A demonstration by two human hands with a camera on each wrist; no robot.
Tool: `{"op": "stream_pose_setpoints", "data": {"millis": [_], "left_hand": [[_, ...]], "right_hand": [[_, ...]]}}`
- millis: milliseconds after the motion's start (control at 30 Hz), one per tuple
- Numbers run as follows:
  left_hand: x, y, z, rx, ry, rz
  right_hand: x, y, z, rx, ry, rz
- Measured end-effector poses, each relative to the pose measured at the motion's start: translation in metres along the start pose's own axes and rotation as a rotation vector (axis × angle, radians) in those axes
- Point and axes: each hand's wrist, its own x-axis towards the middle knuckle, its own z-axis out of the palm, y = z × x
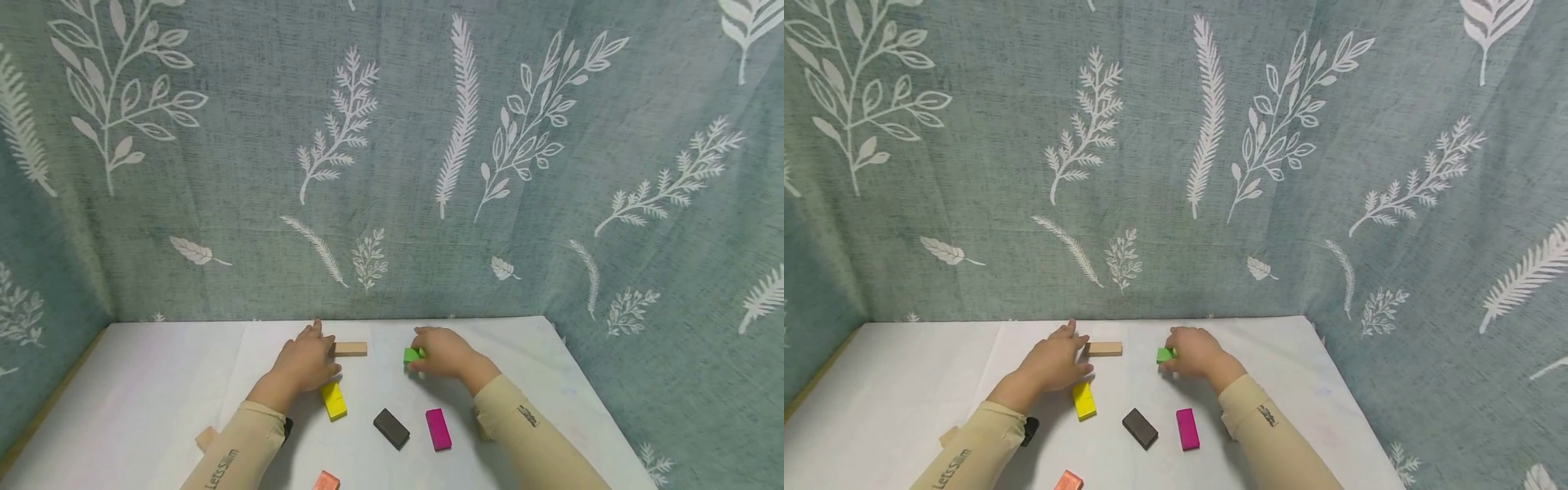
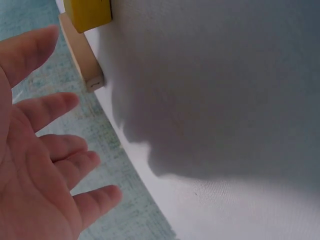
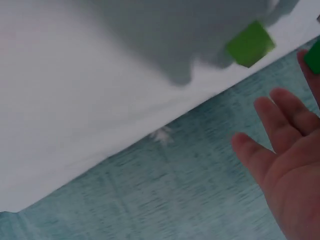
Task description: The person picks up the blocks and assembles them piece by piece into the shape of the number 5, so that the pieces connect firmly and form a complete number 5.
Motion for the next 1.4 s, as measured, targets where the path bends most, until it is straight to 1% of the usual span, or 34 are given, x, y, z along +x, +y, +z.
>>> {"op": "stream_pose_setpoints", "data": {"millis": [67,167,300,400,500,633,733,800,900,1033,1267,1400], "left_hand": [[0.0,-0.001,0.001,-0.002,-0.003,-0.005],[0.0,-0.001,0.001,-0.008,-0.009,-0.013],[0.0,-0.001,-0.002,-0.007,-0.023,-0.029],[-0.001,-0.002,-0.003,0.007,-0.052,-0.057],[0.0,-0.002,-0.001,0.008,-0.107,-0.093],[0.001,-0.003,0.0,-0.024,-0.21,-0.123],[0.002,-0.002,-0.001,-0.04,-0.269,-0.133],[0.002,0.0,0.0,-0.038,-0.288,-0.132],[0.003,0.002,0.001,-0.01,-0.3,-0.126],[0.002,0.006,0.002,0.027,-0.293,-0.117],[0.002,0.012,0.001,0.042,-0.28,-0.125],[0.004,0.015,0.003,0.047,-0.278,-0.135]], "right_hand": [[0.007,-0.006,0.0,-0.004,0.019,-0.033],[0.016,-0.015,0.002,0.009,0.031,-0.05],[0.027,-0.021,0.009,-0.005,0.038,-0.022],[0.034,-0.023,0.014,-0.017,0.039,-0.001],[0.039,-0.023,0.019,-0.021,0.046,0.014],[0.044,-0.023,0.026,-0.023,0.047,0.049],[0.046,-0.022,0.031,-0.024,0.038,0.07],[0.048,-0.022,0.034,-0.023,0.036,0.075],[0.049,-0.022,0.038,-0.022,0.039,0.073],[0.05,-0.023,0.038,-0.017,0.039,0.071],[0.05,-0.022,0.036,0.003,0.016,0.077],[0.048,-0.017,0.036,-0.004,0.017,0.073]]}}
